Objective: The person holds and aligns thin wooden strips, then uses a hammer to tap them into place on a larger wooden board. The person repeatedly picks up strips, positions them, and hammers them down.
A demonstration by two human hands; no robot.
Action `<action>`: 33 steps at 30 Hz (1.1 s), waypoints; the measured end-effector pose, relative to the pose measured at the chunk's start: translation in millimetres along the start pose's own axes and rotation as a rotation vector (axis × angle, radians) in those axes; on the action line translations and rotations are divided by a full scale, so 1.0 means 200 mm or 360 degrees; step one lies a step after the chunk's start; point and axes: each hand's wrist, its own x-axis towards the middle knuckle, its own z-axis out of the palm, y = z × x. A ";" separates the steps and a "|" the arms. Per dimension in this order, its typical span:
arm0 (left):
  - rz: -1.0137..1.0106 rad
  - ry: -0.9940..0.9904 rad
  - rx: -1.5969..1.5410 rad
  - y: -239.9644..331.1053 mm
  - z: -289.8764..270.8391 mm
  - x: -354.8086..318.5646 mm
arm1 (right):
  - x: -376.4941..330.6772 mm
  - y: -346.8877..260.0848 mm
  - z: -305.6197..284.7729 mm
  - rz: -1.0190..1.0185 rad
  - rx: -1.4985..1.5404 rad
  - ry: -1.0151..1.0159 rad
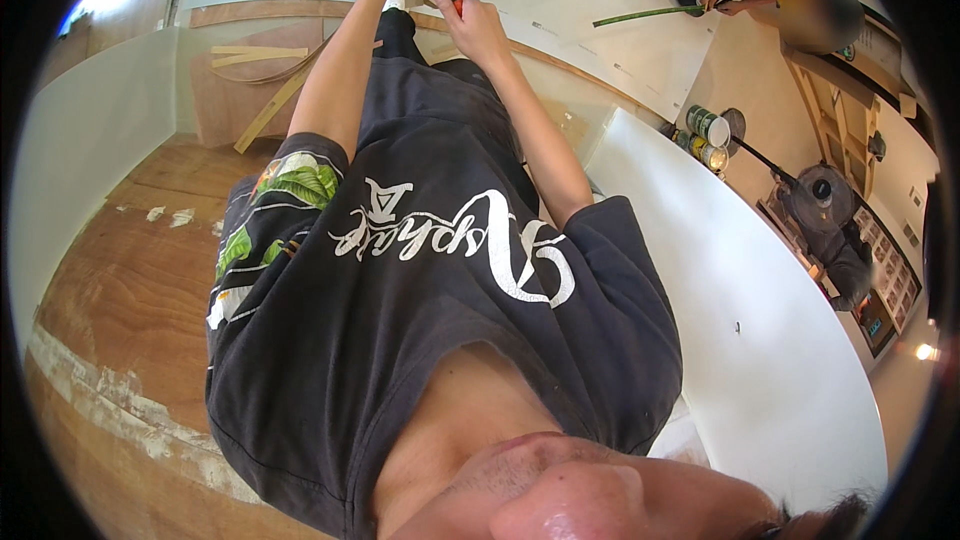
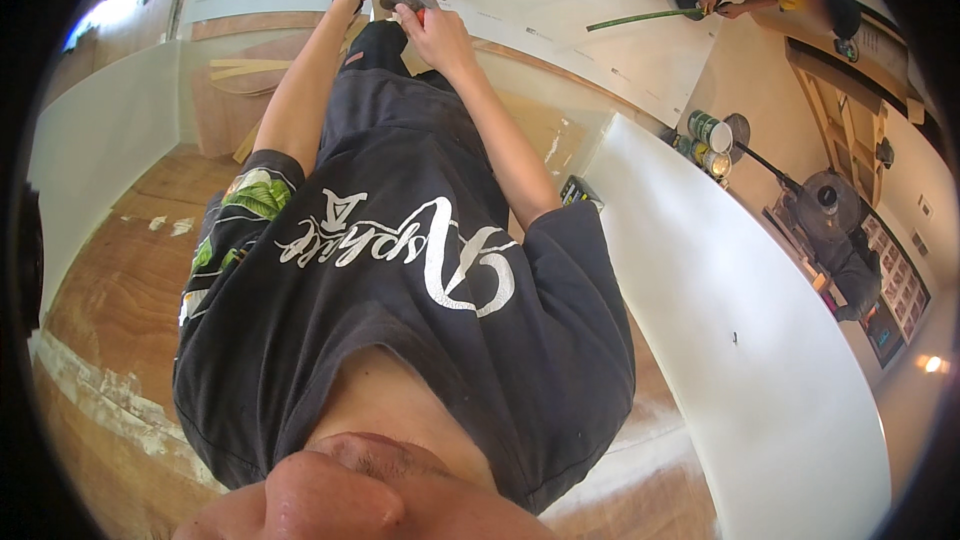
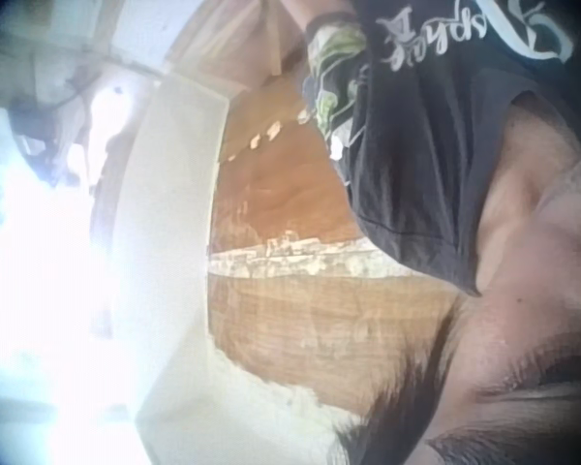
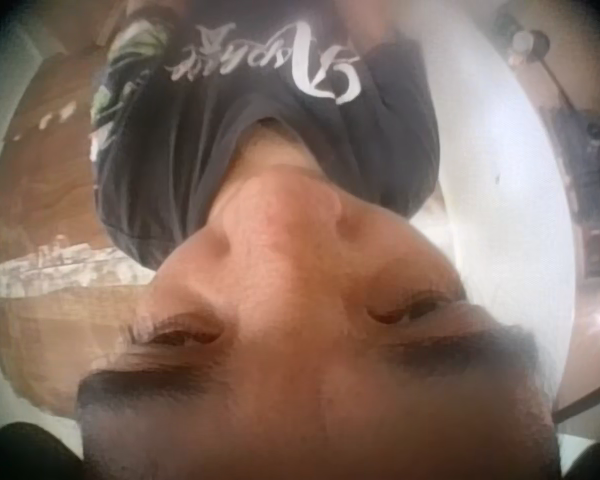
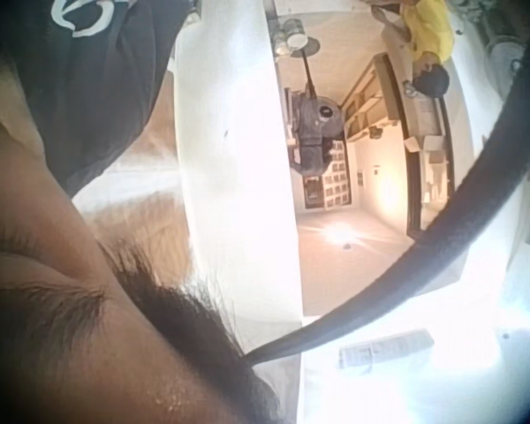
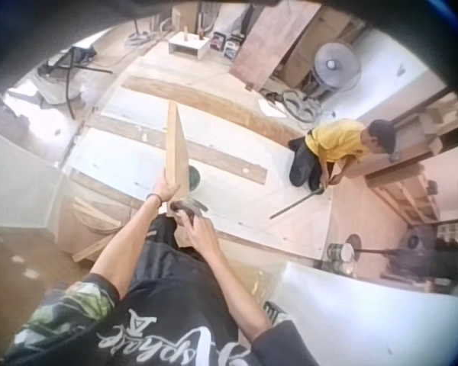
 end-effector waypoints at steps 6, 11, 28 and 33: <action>-0.0453 -0.0190 -0.0367 0.17 -0.08 0.02 | 0.02 -0.01 -0.05 0.0192 -0.0043 -0.0134; -0.0492 -0.0287 -0.0488 0.32 -0.14 0.03 | 0.05 -0.01 -0.05 0.0267 -0.0026 -0.0092; 0.0067 -0.0038 -0.0007 0.05 -0.02 0.11 | 0.11 0.01 -0.02 0.0285 0.0106 0.0109; -0.0023 -0.0072 -0.0117 0.14 -0.04 0.06 | 0.10 0.00 -0.03 0.0396 0.0010 -0.0040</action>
